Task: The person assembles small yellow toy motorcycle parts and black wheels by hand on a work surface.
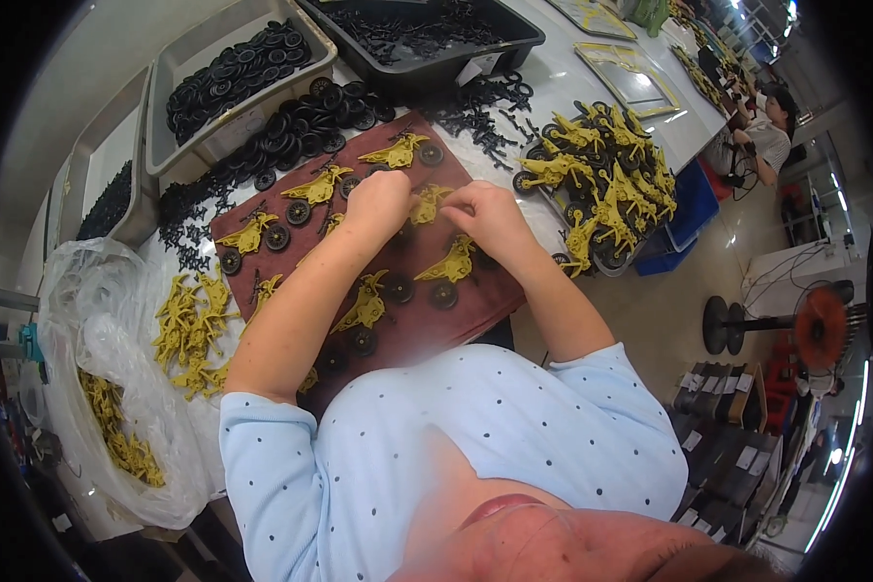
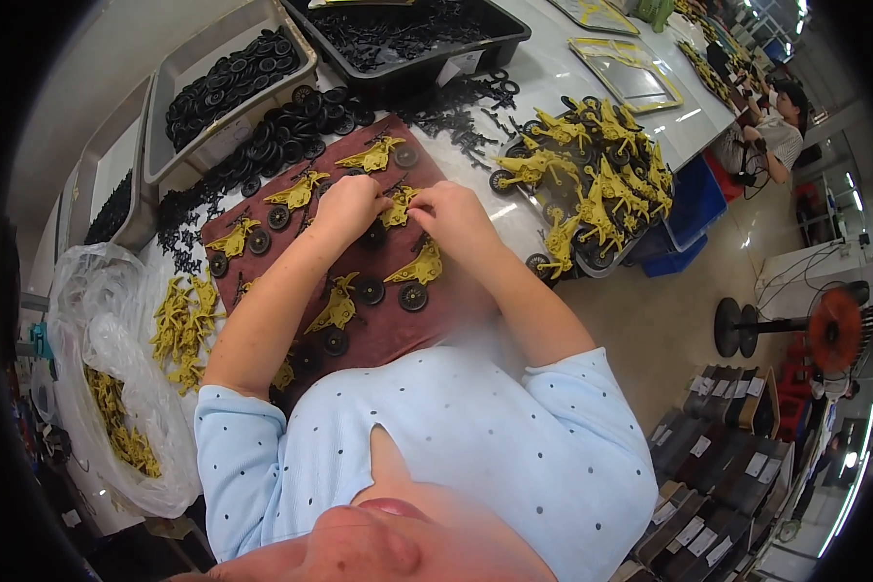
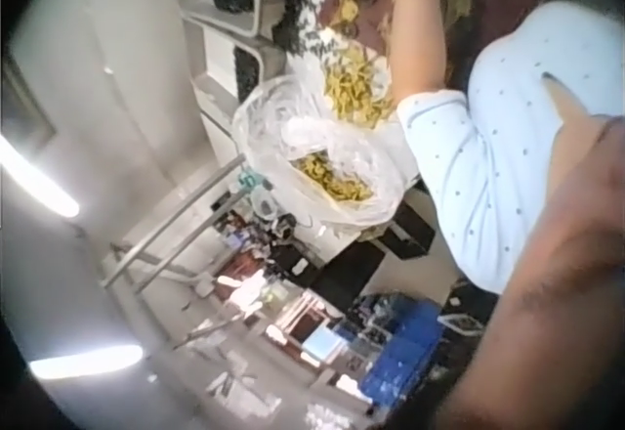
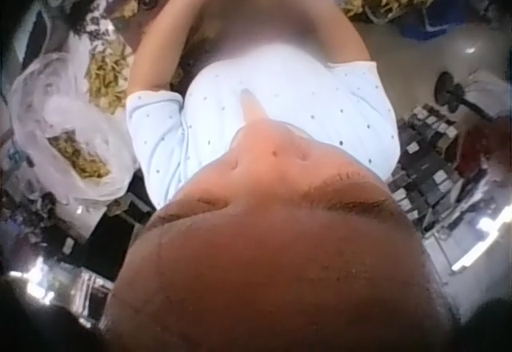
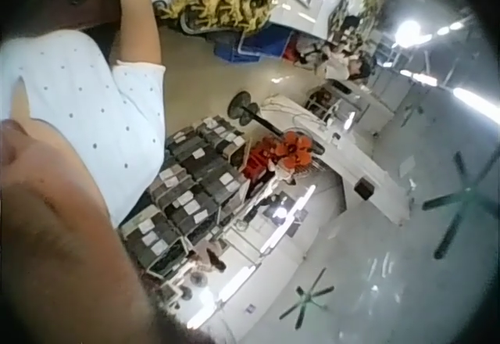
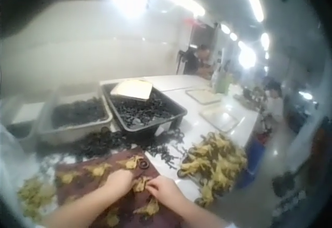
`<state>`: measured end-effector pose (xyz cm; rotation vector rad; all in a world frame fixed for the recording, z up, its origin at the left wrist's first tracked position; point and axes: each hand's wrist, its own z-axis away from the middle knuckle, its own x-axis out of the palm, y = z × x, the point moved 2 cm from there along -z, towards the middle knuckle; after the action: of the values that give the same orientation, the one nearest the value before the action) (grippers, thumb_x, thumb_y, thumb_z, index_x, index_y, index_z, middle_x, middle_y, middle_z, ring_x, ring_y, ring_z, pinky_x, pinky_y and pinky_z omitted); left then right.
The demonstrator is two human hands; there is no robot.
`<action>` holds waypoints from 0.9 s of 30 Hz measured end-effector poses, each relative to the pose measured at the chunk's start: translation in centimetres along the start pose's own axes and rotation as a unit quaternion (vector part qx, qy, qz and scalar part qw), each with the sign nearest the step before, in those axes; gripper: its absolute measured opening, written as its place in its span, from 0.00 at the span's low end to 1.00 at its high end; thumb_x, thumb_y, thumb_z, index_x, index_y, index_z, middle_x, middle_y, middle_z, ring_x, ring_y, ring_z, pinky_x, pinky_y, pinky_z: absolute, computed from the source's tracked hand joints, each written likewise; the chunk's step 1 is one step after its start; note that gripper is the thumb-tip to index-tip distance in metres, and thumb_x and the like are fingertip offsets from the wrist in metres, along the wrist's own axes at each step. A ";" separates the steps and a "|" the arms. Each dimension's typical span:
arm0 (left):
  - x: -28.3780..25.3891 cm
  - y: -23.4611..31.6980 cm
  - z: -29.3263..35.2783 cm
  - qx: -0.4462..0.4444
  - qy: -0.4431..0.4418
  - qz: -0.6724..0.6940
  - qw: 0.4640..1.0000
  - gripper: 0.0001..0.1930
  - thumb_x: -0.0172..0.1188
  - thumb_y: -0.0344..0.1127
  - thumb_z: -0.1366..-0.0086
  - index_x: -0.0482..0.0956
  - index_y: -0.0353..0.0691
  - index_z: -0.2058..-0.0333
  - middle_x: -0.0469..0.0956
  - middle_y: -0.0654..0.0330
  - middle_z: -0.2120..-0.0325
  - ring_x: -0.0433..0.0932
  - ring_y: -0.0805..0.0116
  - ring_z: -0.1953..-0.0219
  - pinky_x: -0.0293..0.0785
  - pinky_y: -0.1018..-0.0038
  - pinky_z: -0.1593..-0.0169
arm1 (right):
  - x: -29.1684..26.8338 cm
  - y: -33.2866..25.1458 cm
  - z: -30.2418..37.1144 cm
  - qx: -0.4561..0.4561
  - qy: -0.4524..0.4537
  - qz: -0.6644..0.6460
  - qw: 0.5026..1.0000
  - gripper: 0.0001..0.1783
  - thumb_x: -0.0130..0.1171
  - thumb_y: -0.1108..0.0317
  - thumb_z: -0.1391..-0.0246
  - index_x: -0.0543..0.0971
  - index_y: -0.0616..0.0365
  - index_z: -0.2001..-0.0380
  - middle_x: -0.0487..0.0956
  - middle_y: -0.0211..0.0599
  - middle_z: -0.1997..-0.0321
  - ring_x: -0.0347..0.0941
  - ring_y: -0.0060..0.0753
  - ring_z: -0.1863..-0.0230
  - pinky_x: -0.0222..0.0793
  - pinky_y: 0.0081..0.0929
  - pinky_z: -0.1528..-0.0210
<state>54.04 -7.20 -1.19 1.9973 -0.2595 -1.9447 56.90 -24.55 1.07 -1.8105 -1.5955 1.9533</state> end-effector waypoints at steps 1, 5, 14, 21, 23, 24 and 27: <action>0.1 0.0 0.0 0.000 0.000 0.003 1.000 0.11 0.62 0.40 0.47 0.82 0.37 0.73 0.79 0.49 0.75 0.79 0.52 0.67 0.74 0.61 0.63 | 0.3 0.2 0.1 0.002 -0.014 0.014 1.000 0.08 0.62 0.68 0.56 0.81 0.59 0.71 0.77 0.42 0.70 0.74 0.42 0.67 0.70 0.33 0.62; 0.4 -0.1 0.4 -0.016 0.029 0.031 0.999 0.11 0.62 0.39 0.46 0.82 0.35 0.74 0.79 0.48 0.76 0.79 0.51 0.69 0.75 0.61 0.64 | 1.2 0.4 0.1 -0.031 -0.038 0.108 0.993 0.06 0.60 0.68 0.55 0.81 0.58 0.73 0.75 0.42 0.71 0.73 0.44 0.66 0.70 0.35 0.62; 0.8 -0.4 0.4 -0.011 0.044 0.056 0.997 0.10 0.63 0.38 0.47 0.81 0.36 0.75 0.78 0.47 0.76 0.78 0.50 0.70 0.74 0.61 0.64 | 2.4 0.7 -0.4 -0.052 -0.033 0.162 0.985 0.05 0.59 0.69 0.55 0.79 0.59 0.76 0.74 0.42 0.72 0.72 0.45 0.66 0.69 0.37 0.61; 0.3 -0.5 0.2 -0.007 -0.002 0.081 0.997 0.09 0.63 0.35 0.48 0.81 0.34 0.73 0.79 0.46 0.72 0.79 0.51 0.66 0.76 0.63 0.63 | 2.9 0.4 -0.2 -0.068 -0.047 0.172 0.982 0.04 0.59 0.71 0.56 0.77 0.61 0.78 0.73 0.44 0.74 0.71 0.46 0.67 0.69 0.38 0.62; 0.5 -0.7 0.1 -0.005 0.001 0.082 0.997 0.09 0.62 0.35 0.48 0.81 0.34 0.72 0.79 0.47 0.71 0.79 0.51 0.65 0.76 0.63 0.63 | 3.1 0.2 -0.2 -0.072 -0.048 0.181 0.980 0.04 0.59 0.72 0.56 0.76 0.61 0.78 0.73 0.45 0.74 0.71 0.47 0.67 0.69 0.38 0.62; 0.6 -0.8 0.1 0.002 0.003 0.079 0.997 0.09 0.62 0.35 0.49 0.81 0.34 0.72 0.79 0.47 0.71 0.79 0.51 0.65 0.76 0.63 0.62 | 3.3 0.1 -0.2 -0.063 -0.052 0.184 0.979 0.04 0.58 0.72 0.56 0.76 0.62 0.77 0.73 0.45 0.74 0.72 0.48 0.67 0.69 0.39 0.62; 0.5 -0.7 -0.1 -0.014 -0.013 0.073 0.997 0.08 0.61 0.33 0.49 0.81 0.34 0.72 0.79 0.46 0.70 0.79 0.51 0.64 0.77 0.64 0.61 | 3.6 0.0 -0.5 -0.038 -0.066 0.201 0.976 0.05 0.58 0.71 0.56 0.76 0.62 0.77 0.74 0.47 0.73 0.73 0.50 0.67 0.69 0.41 0.63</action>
<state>54.05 -6.75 -1.90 1.8801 -0.3722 -1.8741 56.13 -21.96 -1.35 -2.2252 -1.4423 2.2431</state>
